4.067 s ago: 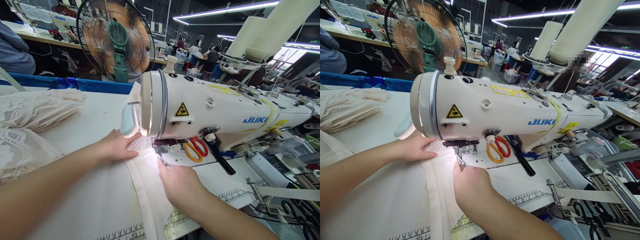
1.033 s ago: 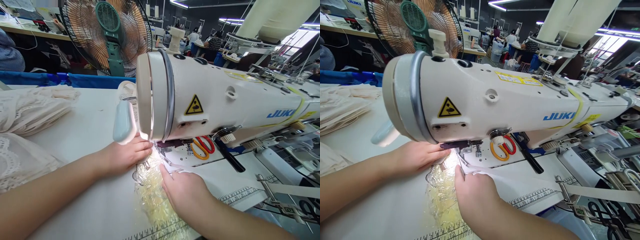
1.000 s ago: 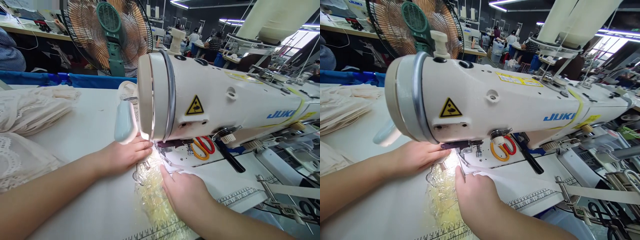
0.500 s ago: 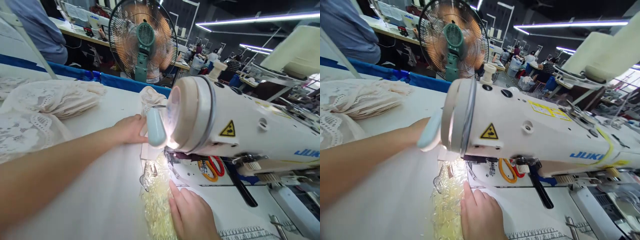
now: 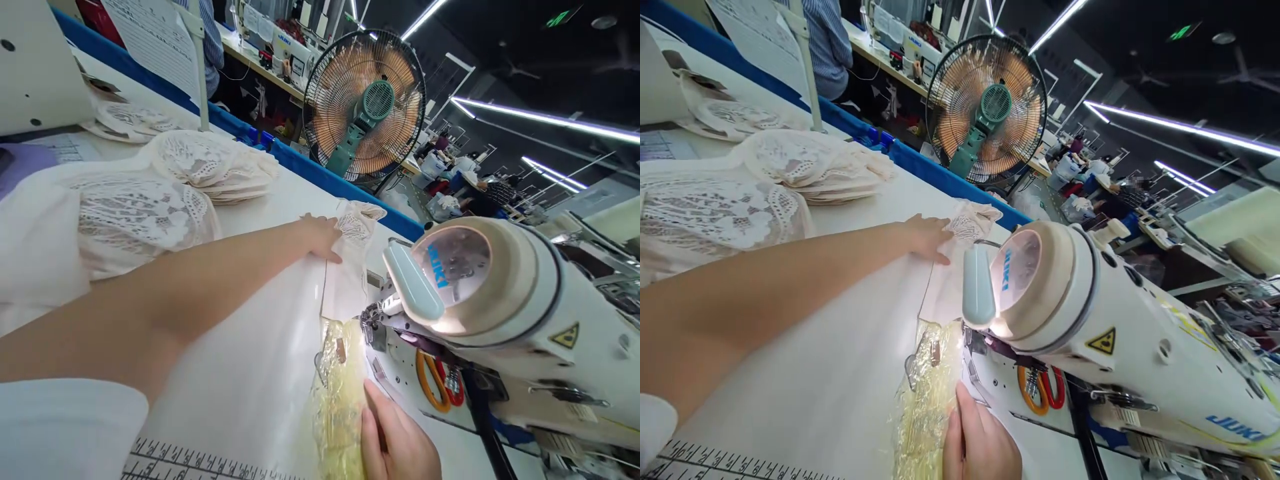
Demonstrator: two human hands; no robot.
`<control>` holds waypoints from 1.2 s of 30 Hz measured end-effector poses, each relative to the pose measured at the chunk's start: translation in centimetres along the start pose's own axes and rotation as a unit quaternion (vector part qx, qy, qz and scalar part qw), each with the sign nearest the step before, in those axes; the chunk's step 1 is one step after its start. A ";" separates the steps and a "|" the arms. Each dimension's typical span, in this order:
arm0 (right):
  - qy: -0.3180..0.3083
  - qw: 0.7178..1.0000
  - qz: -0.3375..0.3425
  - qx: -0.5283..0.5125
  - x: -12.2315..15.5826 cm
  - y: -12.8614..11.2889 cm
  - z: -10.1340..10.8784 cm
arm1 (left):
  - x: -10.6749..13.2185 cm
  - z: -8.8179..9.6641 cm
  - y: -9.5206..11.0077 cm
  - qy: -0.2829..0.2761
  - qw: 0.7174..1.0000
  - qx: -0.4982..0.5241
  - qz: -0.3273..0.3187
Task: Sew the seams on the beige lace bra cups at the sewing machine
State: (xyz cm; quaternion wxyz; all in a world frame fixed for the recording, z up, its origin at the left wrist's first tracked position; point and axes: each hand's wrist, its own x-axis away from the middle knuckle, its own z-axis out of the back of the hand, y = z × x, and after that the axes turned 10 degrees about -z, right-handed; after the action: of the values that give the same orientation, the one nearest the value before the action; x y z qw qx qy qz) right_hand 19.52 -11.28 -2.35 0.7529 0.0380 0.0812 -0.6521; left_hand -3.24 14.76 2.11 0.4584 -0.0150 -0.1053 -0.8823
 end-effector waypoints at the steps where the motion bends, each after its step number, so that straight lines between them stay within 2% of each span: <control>1: 0.003 1.000 -0.001 -0.008 0.0 0.0 0.0 | 0.5 0.0 0.0 -0.004 1.000 -0.003 -0.003; 6: 0.041 0.998 0.003 -0.038 0.0 -0.2 -0.3 | 3.0 0.4 0.4 -0.015 1.000 -0.024 -0.010; 10: 0.070 0.996 0.006 -0.051 0.0 -0.3 -0.5 | 5.9 0.4 0.5 -0.013 0.999 -0.042 0.001; 14: 0.032 0.998 -0.020 -0.044 -0.1 -0.9 0.2 | 10.7 0.8 1.3 -0.023 0.997 -0.067 -0.006; 16: 0.014 0.999 -0.033 -0.031 -0.2 -1.2 0.6 | 13.8 0.9 2.8 -0.034 0.995 -0.086 -0.021; 18: 0.009 0.998 -0.048 -0.030 -0.3 -1.5 1.1 | 17.1 0.6 5.1 -0.045 0.993 -0.105 -0.033; 21: 0.000 0.997 -0.061 -0.040 -0.5 -1.6 1.6 | 21.4 -1.1 9.1 -0.047 0.991 -0.105 -0.067; 23: -0.007 0.997 -0.069 -0.045 -0.5 -1.6 1.8 | 23.0 -2.3 11.3 -0.038 0.991 -0.074 -0.108; 26: -0.017 0.996 -0.074 -0.051 -0.4 -1.1 2.4 | 22.8 -3.0 12.8 -0.006 0.988 -0.051 -0.145; 28: -0.018 0.995 -0.084 -0.051 -0.2 -0.3 2.9 | 21.2 -2.4 12.3 0.040 0.984 -0.069 -0.162; 31: -0.010 0.991 -0.129 -0.041 -0.2 2.2 4.0 | 18.3 -1.2 9.9 0.148 0.971 -0.085 -0.169; 32: -0.007 0.988 -0.151 -0.036 -0.4 3.4 4.3 | 17.6 -1.0 8.8 0.168 0.968 -0.077 -0.168; 36: -0.018 0.974 -0.225 -0.016 -2.3 8.0 5.6 | 16.5 -2.1 5.6 0.149 0.978 -0.065 -0.128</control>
State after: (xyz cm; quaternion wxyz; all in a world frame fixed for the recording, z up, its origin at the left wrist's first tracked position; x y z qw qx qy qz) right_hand 27.47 -8.75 3.14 0.5886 -0.0049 0.0850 -0.8039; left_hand -8.15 -2.09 3.00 0.3505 0.1005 0.0207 -0.9309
